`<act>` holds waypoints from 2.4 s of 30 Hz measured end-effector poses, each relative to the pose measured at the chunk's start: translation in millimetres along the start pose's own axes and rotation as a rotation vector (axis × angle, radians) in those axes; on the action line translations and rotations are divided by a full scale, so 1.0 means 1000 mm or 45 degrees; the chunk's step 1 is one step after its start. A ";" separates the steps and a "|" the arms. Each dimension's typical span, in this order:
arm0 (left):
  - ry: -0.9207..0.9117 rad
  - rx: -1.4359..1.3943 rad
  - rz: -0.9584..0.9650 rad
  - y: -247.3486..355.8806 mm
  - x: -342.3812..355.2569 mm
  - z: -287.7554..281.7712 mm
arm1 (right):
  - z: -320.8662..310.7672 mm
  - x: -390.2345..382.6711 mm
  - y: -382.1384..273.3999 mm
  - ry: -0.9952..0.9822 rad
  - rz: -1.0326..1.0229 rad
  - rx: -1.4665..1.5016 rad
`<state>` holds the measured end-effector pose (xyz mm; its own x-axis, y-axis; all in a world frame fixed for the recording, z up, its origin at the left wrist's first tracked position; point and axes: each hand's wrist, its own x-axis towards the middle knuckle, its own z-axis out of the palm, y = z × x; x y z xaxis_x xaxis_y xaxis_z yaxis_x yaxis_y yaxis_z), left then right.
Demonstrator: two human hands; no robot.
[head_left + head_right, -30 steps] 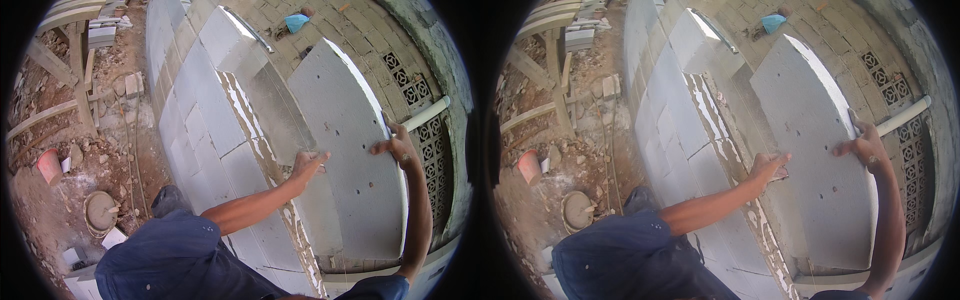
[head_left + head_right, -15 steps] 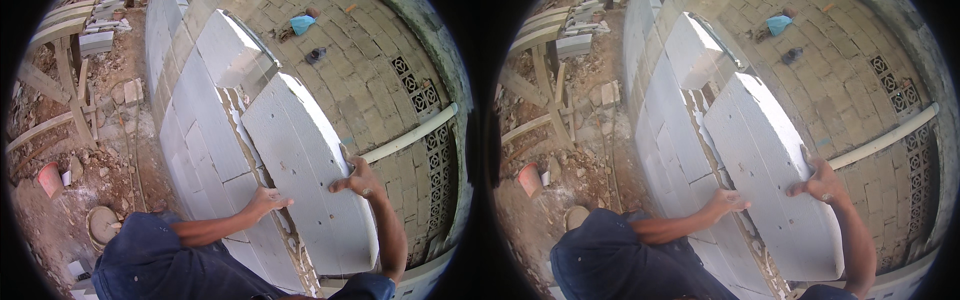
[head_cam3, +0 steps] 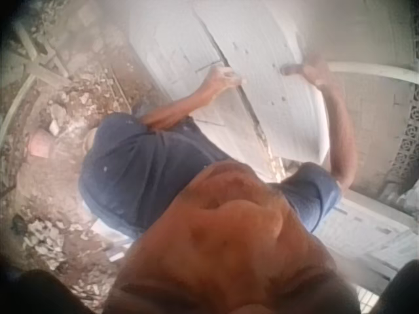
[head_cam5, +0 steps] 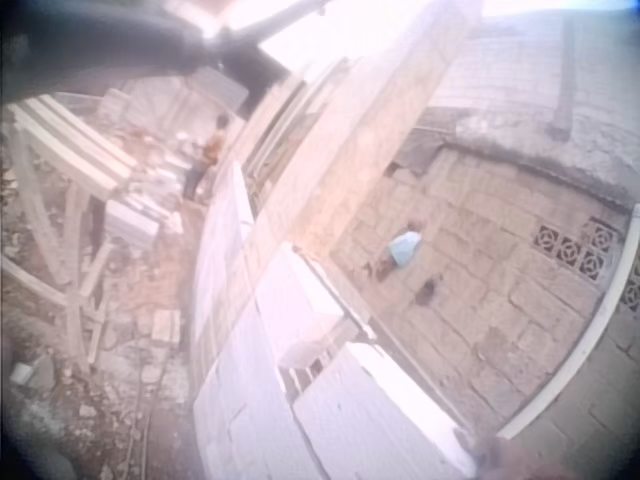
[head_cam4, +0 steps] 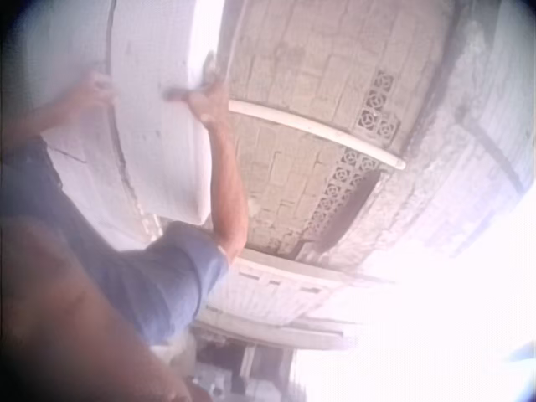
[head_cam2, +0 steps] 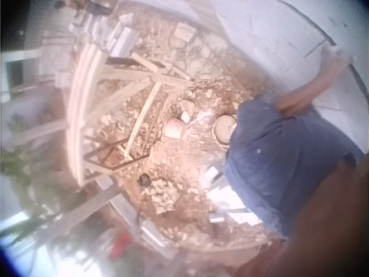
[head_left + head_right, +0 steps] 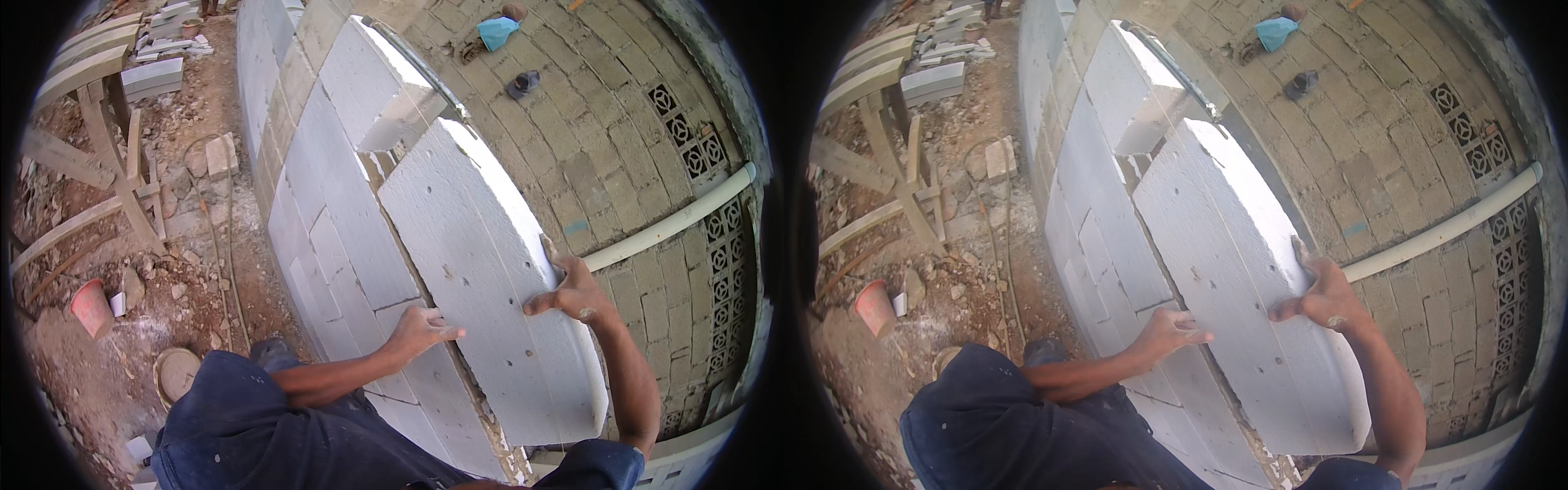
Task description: The person places white blocks onto a partially built wall, uses a hammer to tap them into position, and applies mortar with a trowel to secure the blocks. The person repeatedly picks up blocks, aligns them, and adjusts them while working along the wall.
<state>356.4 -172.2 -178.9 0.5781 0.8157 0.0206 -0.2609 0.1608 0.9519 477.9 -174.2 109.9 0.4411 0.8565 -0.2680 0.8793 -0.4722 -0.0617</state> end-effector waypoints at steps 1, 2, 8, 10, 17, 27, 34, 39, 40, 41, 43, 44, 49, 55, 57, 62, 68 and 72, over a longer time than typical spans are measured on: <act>0.001 0.024 0.008 -0.001 0.001 -0.001 | 0.001 -0.003 -0.004 0.038 0.014 -0.012; 0.003 0.048 0.016 -0.001 0.003 -0.003 | 0.001 -0.005 -0.007 0.075 0.028 -0.025; 0.078 0.063 -0.074 0.022 0.004 -0.022 | 0.001 0.005 -0.021 0.005 -0.006 0.013; 0.072 0.061 -0.067 0.029 0.007 -0.031 | 0.006 0.009 -0.025 0.028 0.052 0.011; 0.169 0.307 -0.011 0.032 0.030 -0.065 | 0.017 0.033 -0.030 0.026 -0.021 0.038; 0.071 0.272 -0.022 0.024 0.045 -0.088 | 0.024 0.045 -0.040 0.071 -0.077 -0.014; 0.049 0.350 0.011 0.025 0.050 -0.087 | 0.020 0.042 -0.044 0.016 -0.085 0.043; 0.045 0.393 -0.010 0.019 0.053 -0.088 | 0.030 0.040 -0.040 0.224 -0.183 0.046; 0.040 0.425 -0.005 0.022 0.053 -0.090 | 0.029 0.041 -0.037 0.206 -0.212 0.036; 0.048 0.456 0.001 0.024 0.053 -0.090 | 0.028 0.042 -0.041 0.181 -0.232 0.046; 0.032 0.445 -0.001 0.029 0.051 -0.090 | 0.027 0.045 -0.037 0.141 -0.290 0.041; 0.041 0.443 0.013 0.031 0.053 -0.089 | 0.026 0.049 -0.031 0.133 -0.340 0.024; 0.018 0.544 -0.026 0.030 0.054 -0.087 | 0.028 0.054 -0.024 0.156 -0.433 0.027; 0.066 0.541 -0.053 0.024 0.057 -0.084 | 0.028 0.054 -0.024 0.178 -0.362 -0.050; 0.084 0.532 -0.080 0.022 0.057 -0.084 | 0.030 0.054 -0.026 0.173 -0.331 -0.068; 0.118 0.451 -0.143 0.025 0.053 -0.084 | 0.022 0.058 -0.025 0.249 -0.342 -0.286; 0.218 0.664 0.150 0.009 0.053 -0.077 | -0.078 0.114 -0.093 0.507 -0.661 -0.165; 0.160 0.816 0.296 0.010 0.043 -0.085 | -0.042 0.247 -0.159 0.863 -0.869 -0.263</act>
<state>312.8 -87.9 -194.4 0.4581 0.8538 0.2473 0.1633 -0.3543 0.9208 454.4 121.2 93.8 -0.2203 0.9005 0.3750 0.9692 0.1586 0.1885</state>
